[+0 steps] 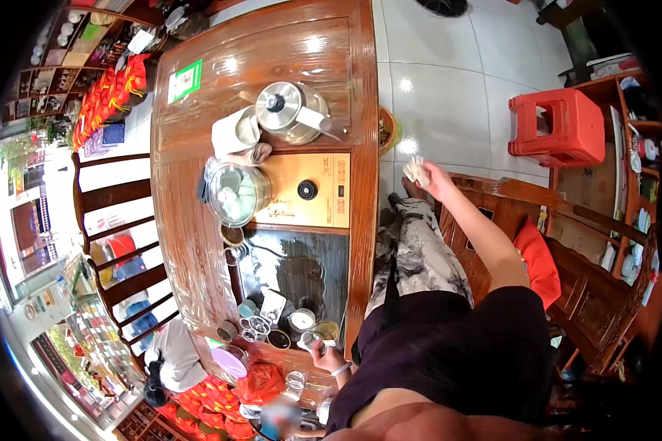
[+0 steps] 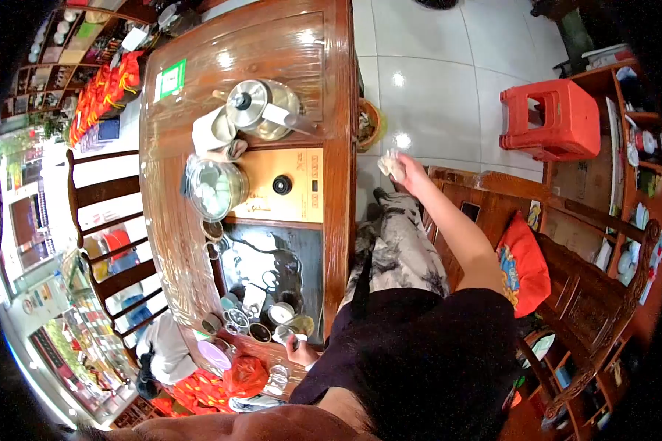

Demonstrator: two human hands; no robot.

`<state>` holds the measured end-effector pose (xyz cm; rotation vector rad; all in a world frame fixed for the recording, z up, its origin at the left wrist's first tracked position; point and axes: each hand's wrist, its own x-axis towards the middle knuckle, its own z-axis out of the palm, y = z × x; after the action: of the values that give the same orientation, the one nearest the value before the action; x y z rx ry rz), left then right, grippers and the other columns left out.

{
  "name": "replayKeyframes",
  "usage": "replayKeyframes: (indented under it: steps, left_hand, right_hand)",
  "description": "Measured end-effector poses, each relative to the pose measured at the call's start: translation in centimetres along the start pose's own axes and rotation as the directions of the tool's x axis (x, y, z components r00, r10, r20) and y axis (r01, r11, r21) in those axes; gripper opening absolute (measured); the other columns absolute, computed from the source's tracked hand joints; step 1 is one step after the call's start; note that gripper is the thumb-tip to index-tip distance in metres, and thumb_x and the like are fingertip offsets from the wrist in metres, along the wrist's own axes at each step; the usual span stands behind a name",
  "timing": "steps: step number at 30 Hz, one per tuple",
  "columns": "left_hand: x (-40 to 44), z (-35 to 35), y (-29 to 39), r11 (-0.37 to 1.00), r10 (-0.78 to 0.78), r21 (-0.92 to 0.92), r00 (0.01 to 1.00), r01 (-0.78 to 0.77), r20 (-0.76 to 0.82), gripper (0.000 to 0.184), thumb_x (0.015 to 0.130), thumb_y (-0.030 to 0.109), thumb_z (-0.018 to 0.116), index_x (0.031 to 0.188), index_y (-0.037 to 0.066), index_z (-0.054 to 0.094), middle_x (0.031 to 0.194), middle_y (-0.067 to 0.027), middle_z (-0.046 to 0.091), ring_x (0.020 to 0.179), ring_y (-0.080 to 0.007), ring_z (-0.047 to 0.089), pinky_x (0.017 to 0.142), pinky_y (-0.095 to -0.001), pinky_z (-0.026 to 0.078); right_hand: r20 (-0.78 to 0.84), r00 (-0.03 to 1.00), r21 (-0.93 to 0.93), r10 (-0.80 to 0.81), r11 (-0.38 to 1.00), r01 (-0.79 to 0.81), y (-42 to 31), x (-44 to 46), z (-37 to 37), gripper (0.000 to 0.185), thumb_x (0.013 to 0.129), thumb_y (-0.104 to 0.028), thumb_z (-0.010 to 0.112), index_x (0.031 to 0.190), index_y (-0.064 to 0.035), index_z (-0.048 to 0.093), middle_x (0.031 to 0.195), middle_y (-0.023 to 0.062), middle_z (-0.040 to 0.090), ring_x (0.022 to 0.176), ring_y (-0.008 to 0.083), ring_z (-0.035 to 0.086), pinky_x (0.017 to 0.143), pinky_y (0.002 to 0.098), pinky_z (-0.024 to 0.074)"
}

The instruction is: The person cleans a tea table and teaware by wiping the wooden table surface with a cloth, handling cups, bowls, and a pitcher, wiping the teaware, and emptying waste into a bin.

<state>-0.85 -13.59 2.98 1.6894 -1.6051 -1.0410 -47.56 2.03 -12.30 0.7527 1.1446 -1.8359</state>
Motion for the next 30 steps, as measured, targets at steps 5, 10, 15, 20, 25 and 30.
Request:
replayKeyframes:
  steps: [5, 10, 15, 20, 25, 30]
  left_hand:
    - [-0.5, 2.1, 2.2, 1.0, 0.015, 0.025, 0.998, -0.014, -0.053, 0.024, 0.062, -0.004, 0.065, 0.084, -0.001, 0.059, 0.084, -0.0067, 0.058, 0.078, -0.0162, 0.052, 0.074, -0.0289, 0.042]
    - [-2.2, 4.4, 3.9, 0.999, 0.027, 0.031, 1.0, -0.027, -0.015, 0.027, 0.059, 0.0, 0.07, 0.084, 0.0, 0.06, 0.083, -0.0041, 0.055, 0.078, -0.0151, 0.051, 0.072, -0.0274, 0.041]
    - [-3.8, 5.2, 4.2, 1.0, 0.004, -0.003, 1.0, -0.004, -0.016, 0.029, 0.057, -0.002, 0.063, 0.085, 0.003, 0.062, 0.086, -0.006, 0.056, 0.08, -0.0171, 0.054, 0.072, -0.028, 0.043]
    - [-4.0, 3.0, 3.6, 0.99, 0.102, 0.105, 0.989, -0.092, -0.102, 0.03, 0.052, 0.0, 0.065, 0.082, 0.003, 0.063, 0.089, -0.0117, 0.057, 0.083, -0.0254, 0.056, 0.075, -0.0321, 0.044]
    - [-5.1, 0.5, 1.4, 0.988, 0.121, 0.122, 0.964, -0.094, -0.239, 0.028, 0.053, 0.004, 0.069, 0.081, 0.003, 0.062, 0.089, -0.0127, 0.058, 0.082, -0.0259, 0.057, 0.074, -0.0336, 0.045]
    - [-6.1, -1.1, 0.5, 0.997, 0.069, -0.007, 0.923, -0.077, -0.38, 0.025, 0.058, 0.006, 0.072, 0.081, 0.007, 0.064, 0.105, -0.0135, 0.058, 0.097, -0.0303, 0.056, 0.085, -0.0323, 0.043]
  right_hand:
    - [-0.12, 0.987, -0.265, -0.108, 0.962, 0.073, -0.6, 12.3, 0.5, 0.03, 0.091, -0.027, 0.039, 0.113, -0.0077, 0.048, 0.108, 0.0067, 0.056, 0.09, 0.0193, 0.055, 0.072, 0.0346, 0.046]
    - [-0.066, 0.996, -0.423, -0.053, 0.906, 0.02, -2.8, 14.4, 2.4, 0.032, 0.09, -0.021, 0.04, 0.117, -0.0048, 0.043, 0.1, 0.0094, 0.058, 0.083, 0.0218, 0.058, 0.07, 0.0364, 0.048]
    - [0.024, 0.898, -0.354, -0.439, 0.837, 0.418, -5.4, 6.5, 4.3, 0.025, 0.088, -0.022, 0.05, 0.101, -0.0009, 0.055, 0.081, 0.0076, 0.059, 0.061, 0.0122, 0.054, 0.053, 0.0247, 0.0436]
    - [0.554, 0.822, -0.564, -0.136, 0.665, 0.49, 1.3, -4.4, 12.9, 0.025, 0.084, -0.014, 0.057, 0.105, -0.0002, 0.053, 0.079, 0.0025, 0.059, 0.061, 0.0077, 0.053, 0.055, 0.0204, 0.0435]
    - [0.82, 0.349, -0.416, 0.454, 0.052, 0.908, 15.5, -12.7, 23.3, 0.078, 0.062, -0.022, 0.075, 0.127, -0.0054, 0.035, 0.124, 0.016, 0.04, 0.116, 0.0287, 0.038, 0.096, 0.0371, 0.0336]
    - [0.557, 0.248, -0.032, 0.792, -0.278, 0.96, 28.8, -17.0, 28.8, 0.104, 0.053, -0.031, 0.08, 0.135, -0.0169, 0.019, 0.139, 0.0164, 0.017, 0.128, 0.0355, 0.018, 0.096, 0.0597, 0.0262]
